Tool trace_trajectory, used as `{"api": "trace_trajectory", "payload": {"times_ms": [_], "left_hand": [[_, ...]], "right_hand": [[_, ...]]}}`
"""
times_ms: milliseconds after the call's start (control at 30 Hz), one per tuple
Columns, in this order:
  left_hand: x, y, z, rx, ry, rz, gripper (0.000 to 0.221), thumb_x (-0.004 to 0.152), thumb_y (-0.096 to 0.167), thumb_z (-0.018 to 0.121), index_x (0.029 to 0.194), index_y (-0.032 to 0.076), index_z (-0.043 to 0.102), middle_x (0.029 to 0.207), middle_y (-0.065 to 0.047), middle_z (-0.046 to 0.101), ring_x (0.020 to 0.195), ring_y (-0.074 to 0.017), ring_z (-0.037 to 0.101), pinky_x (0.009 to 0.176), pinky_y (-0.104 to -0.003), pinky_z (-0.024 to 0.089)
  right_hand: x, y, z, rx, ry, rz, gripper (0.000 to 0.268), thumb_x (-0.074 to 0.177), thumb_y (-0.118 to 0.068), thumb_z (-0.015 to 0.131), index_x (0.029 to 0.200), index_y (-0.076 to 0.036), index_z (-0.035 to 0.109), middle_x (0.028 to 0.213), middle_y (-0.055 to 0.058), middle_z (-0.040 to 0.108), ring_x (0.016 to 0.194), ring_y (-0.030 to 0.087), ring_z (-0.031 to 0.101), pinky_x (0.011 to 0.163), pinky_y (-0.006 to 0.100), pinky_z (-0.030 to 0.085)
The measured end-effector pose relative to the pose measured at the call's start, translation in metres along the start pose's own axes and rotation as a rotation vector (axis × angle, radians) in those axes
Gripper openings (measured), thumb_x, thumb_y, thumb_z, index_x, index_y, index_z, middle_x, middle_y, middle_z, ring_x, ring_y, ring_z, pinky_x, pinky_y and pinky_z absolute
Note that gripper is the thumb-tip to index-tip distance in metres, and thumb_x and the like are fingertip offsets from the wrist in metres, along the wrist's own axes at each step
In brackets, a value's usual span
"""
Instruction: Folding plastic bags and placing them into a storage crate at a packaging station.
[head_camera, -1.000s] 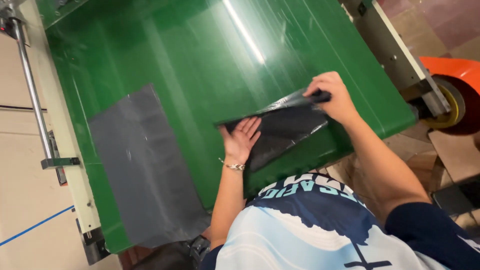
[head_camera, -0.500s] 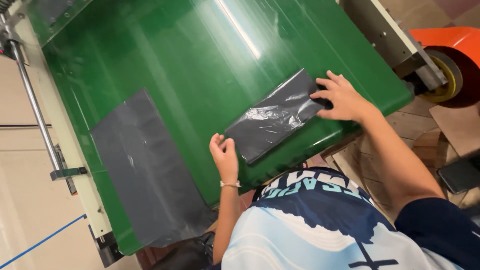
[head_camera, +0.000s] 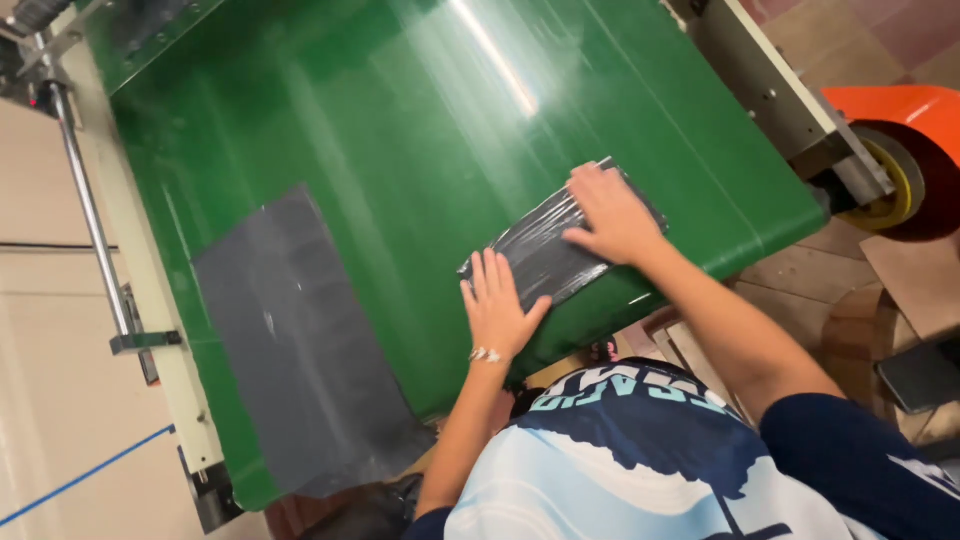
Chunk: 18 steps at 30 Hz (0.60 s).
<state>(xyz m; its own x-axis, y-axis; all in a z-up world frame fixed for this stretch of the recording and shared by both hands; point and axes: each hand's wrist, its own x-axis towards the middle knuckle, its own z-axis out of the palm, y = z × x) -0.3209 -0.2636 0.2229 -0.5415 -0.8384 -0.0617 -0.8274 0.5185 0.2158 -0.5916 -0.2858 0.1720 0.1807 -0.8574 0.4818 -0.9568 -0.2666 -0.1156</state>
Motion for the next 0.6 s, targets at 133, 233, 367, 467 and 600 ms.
{"api": "trace_trajectory", "payload": {"times_ms": [133,233,367,467,600], "left_hand": [[-0.04,-0.04,0.02,0.111,0.155,0.198,0.095,0.084,0.068,0.055,0.146,-0.002,0.042,0.158,-0.022,0.035,0.149,-0.0395,0.028,0.11,-0.063,0.033],[-0.032,-0.06,0.058,0.302,0.43,0.457,0.042,0.097,0.051,0.048,0.115,0.016,0.063,0.11,-0.004,0.06,0.108,-0.0258,0.06,0.073,-0.038,0.05],[-0.015,-0.041,0.042,0.159,0.188,0.662,0.02,0.087,0.032,0.052,0.071,0.02,0.05,0.069,0.003,0.048,0.063,-0.0213,0.054,0.051,-0.035,0.043],[0.026,-0.018,0.003,-0.38,-0.226,0.595,0.025,0.085,0.04,0.06,0.076,0.016,0.061,0.072,-0.001,0.061,0.071,-0.0247,0.066,0.061,-0.037,0.052],[0.09,-0.042,0.003,-1.037,-0.723,0.116,0.034,0.097,0.033,0.048,0.088,0.011,0.072,0.105,-0.003,0.07,0.103,-0.0184,0.068,0.092,-0.031,0.052]], "right_hand": [[-0.022,-0.003,-0.01,-0.057,-0.121,0.11,0.084,0.095,-0.063,0.045,0.144,0.004,0.048,0.152,0.023,0.045,0.146,0.037,0.037,0.122,0.05,0.027],[-0.031,-0.056,-0.007,0.137,-0.064,-0.123,0.069,0.096,-0.054,0.046,0.14,-0.002,0.053,0.149,0.019,0.049,0.144,0.036,0.04,0.122,0.049,0.025],[-0.068,-0.111,-0.008,0.31,-0.192,-0.207,0.077,0.077,-0.032,0.068,0.144,-0.002,0.046,0.153,0.019,0.043,0.144,0.035,0.039,0.122,0.05,0.026],[-0.08,-0.107,-0.015,0.492,-0.174,-0.15,0.061,0.071,-0.011,0.064,0.132,-0.004,0.055,0.142,0.013,0.054,0.135,0.033,0.048,0.119,0.049,0.032],[-0.085,-0.092,-0.041,1.012,-0.265,0.388,0.046,0.082,0.001,0.055,0.127,-0.003,0.065,0.116,0.019,0.072,0.108,0.035,0.068,0.094,0.049,0.053]]}}
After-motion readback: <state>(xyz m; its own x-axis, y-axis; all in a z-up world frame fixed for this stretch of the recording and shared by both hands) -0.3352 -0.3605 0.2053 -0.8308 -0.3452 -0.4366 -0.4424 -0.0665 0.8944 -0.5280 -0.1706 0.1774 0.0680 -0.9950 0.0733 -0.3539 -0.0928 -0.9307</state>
